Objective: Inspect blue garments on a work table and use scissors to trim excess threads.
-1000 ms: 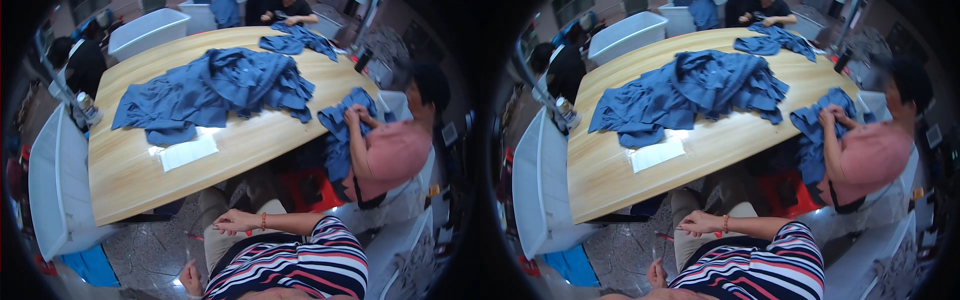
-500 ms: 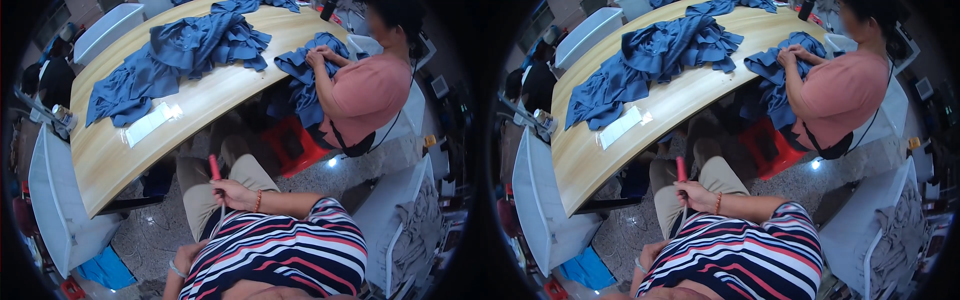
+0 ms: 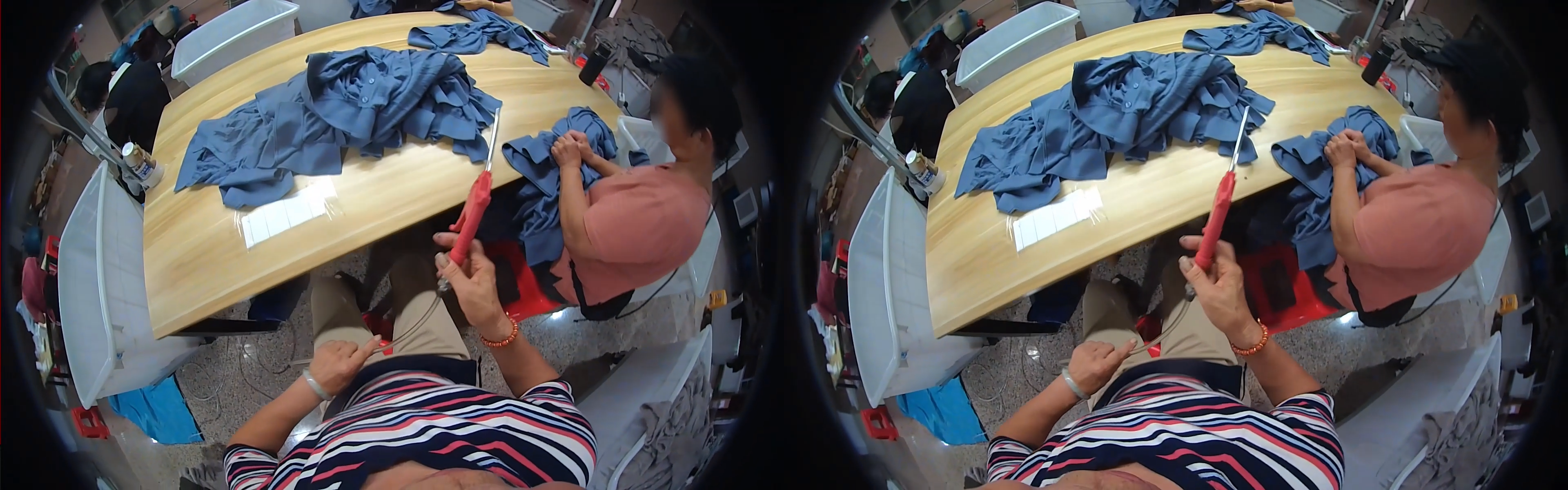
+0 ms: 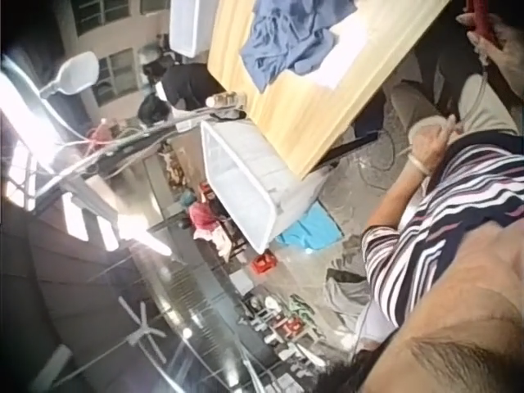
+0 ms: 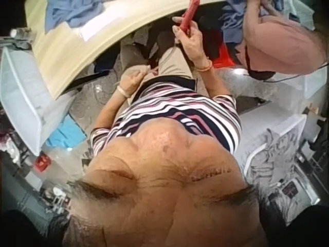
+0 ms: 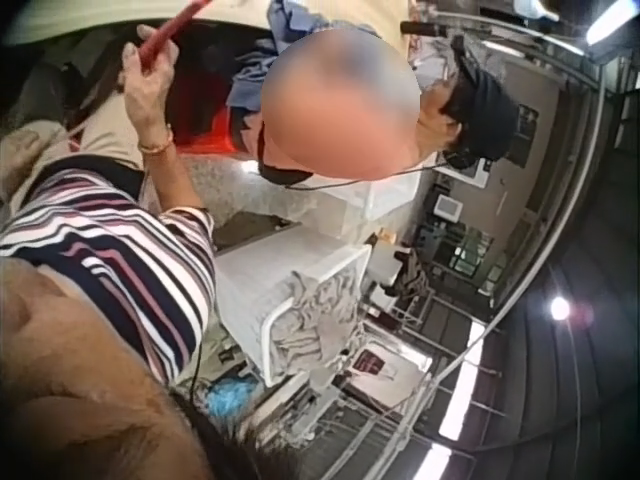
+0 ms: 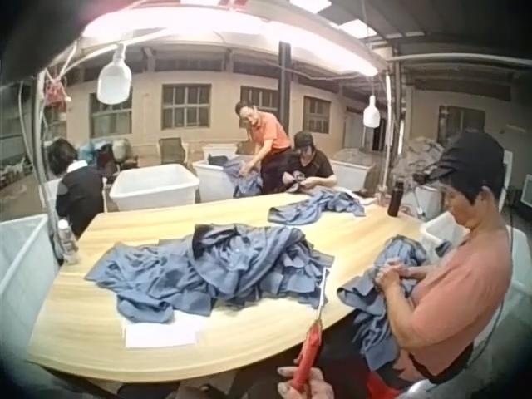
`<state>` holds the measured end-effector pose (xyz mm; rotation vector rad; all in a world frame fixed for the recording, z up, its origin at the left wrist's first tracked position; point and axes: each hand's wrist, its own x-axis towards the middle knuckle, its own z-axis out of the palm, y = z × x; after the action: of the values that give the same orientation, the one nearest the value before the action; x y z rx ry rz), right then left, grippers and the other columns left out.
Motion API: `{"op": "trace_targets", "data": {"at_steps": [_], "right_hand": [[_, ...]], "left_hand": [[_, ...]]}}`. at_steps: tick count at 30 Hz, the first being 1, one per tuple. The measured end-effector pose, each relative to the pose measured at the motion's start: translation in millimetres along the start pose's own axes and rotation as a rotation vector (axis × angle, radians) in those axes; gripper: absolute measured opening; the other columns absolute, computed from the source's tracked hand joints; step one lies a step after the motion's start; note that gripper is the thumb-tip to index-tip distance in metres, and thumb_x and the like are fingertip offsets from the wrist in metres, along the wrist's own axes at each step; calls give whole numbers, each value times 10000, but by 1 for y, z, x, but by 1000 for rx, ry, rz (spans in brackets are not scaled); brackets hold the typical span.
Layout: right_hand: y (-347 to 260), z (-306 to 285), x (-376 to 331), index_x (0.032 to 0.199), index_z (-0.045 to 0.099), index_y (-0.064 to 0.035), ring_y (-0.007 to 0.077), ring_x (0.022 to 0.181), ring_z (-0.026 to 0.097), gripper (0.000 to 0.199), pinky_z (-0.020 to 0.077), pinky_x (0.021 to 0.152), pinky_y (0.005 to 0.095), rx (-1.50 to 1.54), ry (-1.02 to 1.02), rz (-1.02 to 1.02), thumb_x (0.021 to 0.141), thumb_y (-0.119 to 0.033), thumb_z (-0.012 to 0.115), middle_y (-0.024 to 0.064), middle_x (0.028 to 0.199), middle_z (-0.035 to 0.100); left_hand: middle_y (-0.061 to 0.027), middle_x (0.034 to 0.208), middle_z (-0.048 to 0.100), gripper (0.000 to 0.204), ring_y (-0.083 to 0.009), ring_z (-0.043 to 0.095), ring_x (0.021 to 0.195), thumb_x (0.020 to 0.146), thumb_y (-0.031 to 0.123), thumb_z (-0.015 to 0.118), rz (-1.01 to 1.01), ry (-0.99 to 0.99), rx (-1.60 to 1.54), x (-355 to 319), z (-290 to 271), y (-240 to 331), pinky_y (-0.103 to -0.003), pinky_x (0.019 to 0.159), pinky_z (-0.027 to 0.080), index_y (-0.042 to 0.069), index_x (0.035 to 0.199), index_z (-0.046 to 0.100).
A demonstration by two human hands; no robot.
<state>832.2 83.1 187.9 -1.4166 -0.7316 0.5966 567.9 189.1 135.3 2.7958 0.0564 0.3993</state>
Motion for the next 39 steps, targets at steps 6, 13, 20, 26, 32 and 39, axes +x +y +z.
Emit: {"op": "trace_targets", "data": {"at_steps": [6,13,20,26,32,39], "right_hand": [[4,-3,112,1152,562,-47,120,952,607,194,572,751,294,151,382,-249,983,-143,567,60,1146,573],[17,-36,243,1161,566,3,123,889,613,230,568,697,267,64,264,-126,967,-118,585,80,1123,572],[-43,-71,327,1212,518,64,104,533,517,356,412,432,215,538,-18,90,1026,-237,476,207,1133,619],[-77,-76,360,1156,597,13,136,696,593,242,513,630,292,-21,-145,247,976,-148,578,90,970,661],[-88,-88,358,1027,584,-26,376,785,633,189,497,708,410,-866,-246,-145,846,-35,639,153,910,644],[-99,-75,344,1050,539,-67,399,654,637,236,482,578,495,-1105,-649,143,870,-198,619,192,679,622]], "left_hand": [[-31,635,486,516,-202,529,569,787,83,602,4,26,-198,94,8,-25,-348,514,414,24,1296,553],[-94,798,545,403,-258,563,712,838,217,688,75,-159,-440,209,-11,-111,-382,630,458,16,1173,593],[-172,1076,609,413,-356,577,1023,778,118,728,-207,417,-407,382,-84,-240,-397,851,488,28,1160,598],[-92,897,627,414,-160,599,789,792,197,774,-869,267,-596,433,-56,-326,-291,650,487,-6,1112,607],[5,687,565,334,-60,476,609,799,209,779,-961,222,-567,430,-55,-296,-237,558,413,16,1019,618],[36,595,490,250,-48,409,582,827,162,735,-941,429,-856,418,-33,-316,-250,518,344,12,701,578]]}}
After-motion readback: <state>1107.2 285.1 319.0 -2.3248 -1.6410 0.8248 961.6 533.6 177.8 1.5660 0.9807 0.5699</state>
